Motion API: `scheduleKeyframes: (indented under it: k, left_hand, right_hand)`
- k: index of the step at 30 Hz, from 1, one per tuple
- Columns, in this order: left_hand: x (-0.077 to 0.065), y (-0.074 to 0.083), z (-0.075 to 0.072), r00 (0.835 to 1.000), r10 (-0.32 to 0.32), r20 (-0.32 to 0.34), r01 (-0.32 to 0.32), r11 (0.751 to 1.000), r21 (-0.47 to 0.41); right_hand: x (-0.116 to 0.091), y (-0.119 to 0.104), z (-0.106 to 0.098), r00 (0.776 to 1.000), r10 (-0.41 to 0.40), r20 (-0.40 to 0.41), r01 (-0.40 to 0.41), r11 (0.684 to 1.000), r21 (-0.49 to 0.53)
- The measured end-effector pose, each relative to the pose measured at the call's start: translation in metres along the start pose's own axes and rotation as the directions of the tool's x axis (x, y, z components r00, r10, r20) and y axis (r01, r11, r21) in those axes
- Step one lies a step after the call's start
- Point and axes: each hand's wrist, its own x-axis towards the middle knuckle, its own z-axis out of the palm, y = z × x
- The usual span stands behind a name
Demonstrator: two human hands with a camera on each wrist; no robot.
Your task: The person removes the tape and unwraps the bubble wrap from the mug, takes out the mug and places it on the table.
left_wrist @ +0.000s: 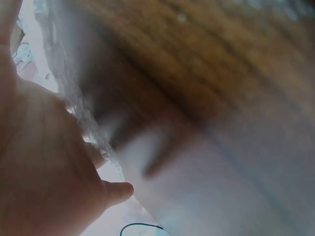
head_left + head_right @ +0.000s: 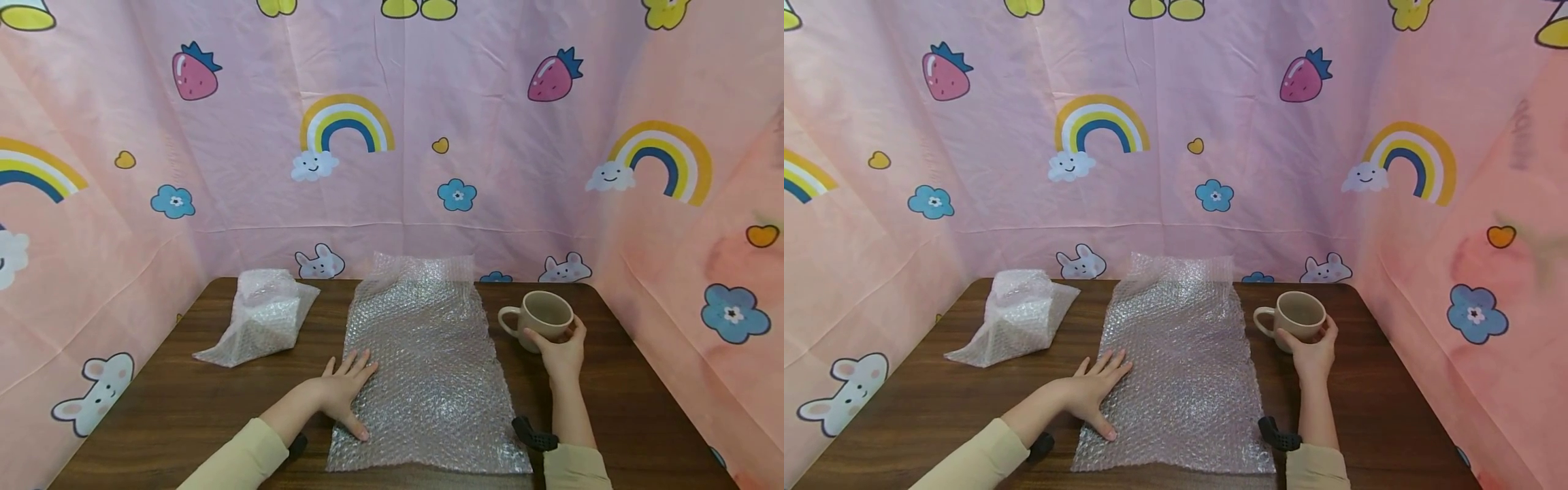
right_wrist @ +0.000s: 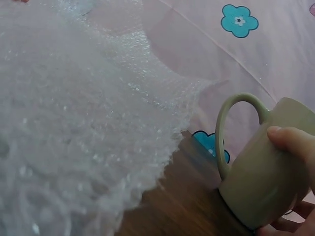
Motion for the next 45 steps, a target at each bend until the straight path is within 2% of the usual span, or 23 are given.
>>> scheduleKeyframes:
  k: [16, 24, 30, 37, 45]
  left_hand:
    - [0.001, 0.003, -0.005, 1.000, -0.020, -0.021, 0.019, 0.999, -0.026]
    - [0.003, -0.001, -0.002, 1.000, -0.006, -0.029, 0.004, 0.998, -0.055]
    - [0.002, -0.002, -0.003, 0.999, 0.016, -0.038, -0.019, 0.996, -0.082]
    - [0.000, -0.001, -0.007, 0.996, 0.041, -0.077, -0.049, 0.994, -0.095]
    - [-0.002, -0.002, -0.009, 0.986, 0.059, -0.156, -0.070, 0.995, -0.068]
  right_hand:
    - [-0.001, -0.005, 0.001, 0.999, -0.028, 0.025, 0.031, 0.992, -0.119]
    - [-0.005, -0.009, -0.002, 0.997, -0.062, 0.039, 0.067, 0.985, -0.162]
    - [-0.005, -0.015, -0.006, 0.997, -0.058, 0.055, 0.068, 0.976, -0.208]
    - [-0.007, -0.022, -0.011, 0.996, -0.046, 0.081, 0.062, 0.974, -0.216]
    - [-0.008, -0.031, -0.014, 0.989, -0.112, 0.096, 0.133, 0.959, -0.251]
